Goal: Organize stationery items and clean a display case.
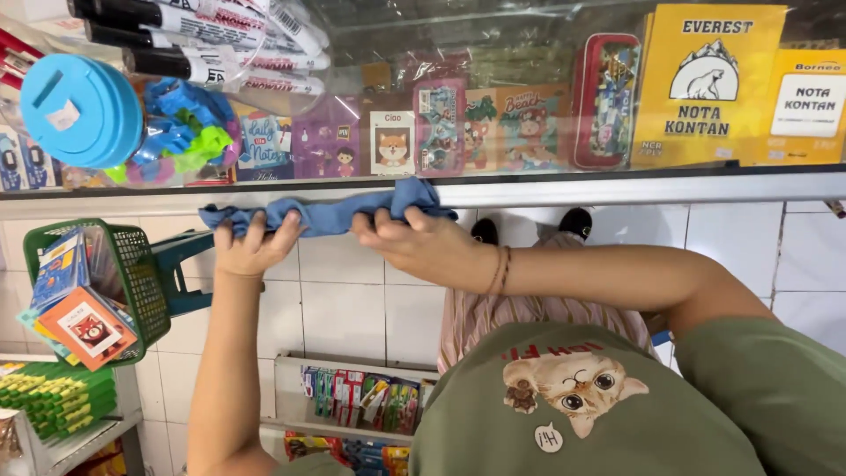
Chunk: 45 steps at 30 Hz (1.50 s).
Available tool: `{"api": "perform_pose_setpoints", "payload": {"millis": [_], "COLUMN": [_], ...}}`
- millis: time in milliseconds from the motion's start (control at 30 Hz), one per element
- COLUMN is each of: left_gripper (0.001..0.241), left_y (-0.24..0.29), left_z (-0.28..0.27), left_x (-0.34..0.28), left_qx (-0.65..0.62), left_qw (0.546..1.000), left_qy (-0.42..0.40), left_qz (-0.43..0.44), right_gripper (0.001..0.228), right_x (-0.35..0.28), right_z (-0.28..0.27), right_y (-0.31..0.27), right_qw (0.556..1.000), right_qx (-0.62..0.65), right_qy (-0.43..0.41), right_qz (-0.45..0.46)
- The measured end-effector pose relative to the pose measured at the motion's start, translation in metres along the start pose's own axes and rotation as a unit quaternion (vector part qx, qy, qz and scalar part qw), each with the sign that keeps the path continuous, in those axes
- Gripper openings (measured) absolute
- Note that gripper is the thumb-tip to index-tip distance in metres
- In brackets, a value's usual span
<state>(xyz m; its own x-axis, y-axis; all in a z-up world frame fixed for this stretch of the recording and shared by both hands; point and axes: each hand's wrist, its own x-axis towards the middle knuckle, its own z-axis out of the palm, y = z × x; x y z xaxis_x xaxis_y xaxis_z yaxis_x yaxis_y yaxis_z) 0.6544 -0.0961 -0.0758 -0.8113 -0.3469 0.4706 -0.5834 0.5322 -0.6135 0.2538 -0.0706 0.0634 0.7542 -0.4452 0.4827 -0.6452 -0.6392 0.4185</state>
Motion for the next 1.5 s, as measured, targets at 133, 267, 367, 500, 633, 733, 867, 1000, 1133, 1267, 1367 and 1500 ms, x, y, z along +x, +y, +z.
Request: {"api": "perform_pose_setpoints", "payload": {"millis": [133, 267, 367, 500, 633, 733, 867, 1000, 1133, 1267, 1367, 1500], "left_gripper": [0.053, 0.054, 0.059, 0.055, 0.042, 0.040, 0.035, 0.051, 0.056, 0.059, 0.060, 0.072], "left_y": [0.031, 0.099, 0.155, 0.238, 0.270, 0.290, 0.312, 0.315, 0.341, 0.364, 0.359, 0.343], "left_z": [0.015, 0.034, 0.041, 0.061, 0.038, 0.022, -0.005, -0.037, -0.049, -0.061, -0.082, -0.122], "left_x": [0.007, 0.036, 0.098, 0.140, 0.218, 0.269, 0.330, 0.396, 0.443, 0.479, 0.499, 0.531], "left_qx": [0.017, -0.097, -0.128, -0.189, -0.218, -0.237, -0.230, -0.193, -0.185, -0.212, -0.300, -0.538], "left_qw": [0.998, 0.982, 0.968, 0.964, 0.963, 0.954, 0.953, 0.970, 0.978, 0.969, 0.943, 0.831], "left_qy": [-0.041, -0.006, 0.067, 0.087, 0.114, 0.132, 0.125, 0.095, 0.079, 0.079, 0.064, -0.051], "left_qz": [-0.043, -0.164, -0.206, -0.168, -0.110, -0.123, -0.154, -0.109, -0.054, -0.097, -0.126, -0.128], "right_gripper": [0.038, 0.037, 0.035, 0.041, 0.044, 0.040, 0.033, 0.028, 0.027, 0.036, 0.044, 0.045], "right_x": [-0.001, -0.034, -0.064, -0.113, -0.178, -0.229, -0.289, -0.351, -0.407, -0.433, -0.430, -0.432], "right_z": [-0.011, -0.016, -0.029, -0.047, -0.056, -0.058, -0.064, -0.076, -0.087, -0.100, -0.112, -0.111], "right_y": [0.013, 0.026, 0.054, 0.093, 0.122, 0.141, 0.166, 0.189, 0.206, 0.217, 0.215, 0.185], "right_qw": [1.000, 0.999, 0.998, 0.994, 0.990, 0.989, 0.987, 0.984, 0.981, 0.982, 0.983, 0.946], "right_qx": [0.028, 0.043, 0.049, 0.026, 0.000, -0.020, -0.049, -0.079, -0.093, -0.097, -0.046, 0.179], "right_qy": [-0.013, -0.027, -0.047, -0.094, -0.117, -0.118, -0.127, -0.141, -0.165, -0.162, -0.163, -0.054], "right_qz": [-0.001, 0.011, -0.004, -0.052, -0.079, -0.082, -0.087, -0.072, -0.045, 0.004, 0.071, 0.266]}}
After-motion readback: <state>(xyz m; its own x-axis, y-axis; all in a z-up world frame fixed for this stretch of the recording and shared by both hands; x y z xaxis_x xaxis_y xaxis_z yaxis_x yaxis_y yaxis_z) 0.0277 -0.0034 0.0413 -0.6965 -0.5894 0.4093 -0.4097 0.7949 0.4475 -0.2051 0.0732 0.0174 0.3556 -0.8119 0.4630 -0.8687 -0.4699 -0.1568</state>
